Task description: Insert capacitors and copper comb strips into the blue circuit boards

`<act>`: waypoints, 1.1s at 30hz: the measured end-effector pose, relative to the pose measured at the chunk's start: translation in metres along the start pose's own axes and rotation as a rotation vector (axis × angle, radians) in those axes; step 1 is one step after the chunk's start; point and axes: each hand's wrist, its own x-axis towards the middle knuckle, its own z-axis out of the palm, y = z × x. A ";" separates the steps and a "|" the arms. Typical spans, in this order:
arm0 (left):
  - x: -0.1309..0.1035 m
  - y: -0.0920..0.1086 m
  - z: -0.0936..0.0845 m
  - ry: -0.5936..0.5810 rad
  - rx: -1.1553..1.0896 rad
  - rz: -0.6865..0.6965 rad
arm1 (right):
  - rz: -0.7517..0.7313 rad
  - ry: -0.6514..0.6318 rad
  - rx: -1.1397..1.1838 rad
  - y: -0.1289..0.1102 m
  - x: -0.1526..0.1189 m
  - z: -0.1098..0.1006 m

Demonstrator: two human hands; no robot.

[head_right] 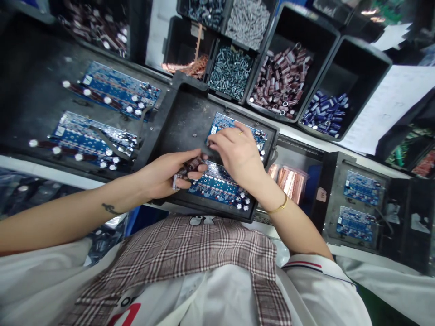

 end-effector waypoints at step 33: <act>-0.005 -0.001 -0.024 -0.054 -0.034 0.080 | 0.020 -0.112 -0.217 0.011 0.026 0.020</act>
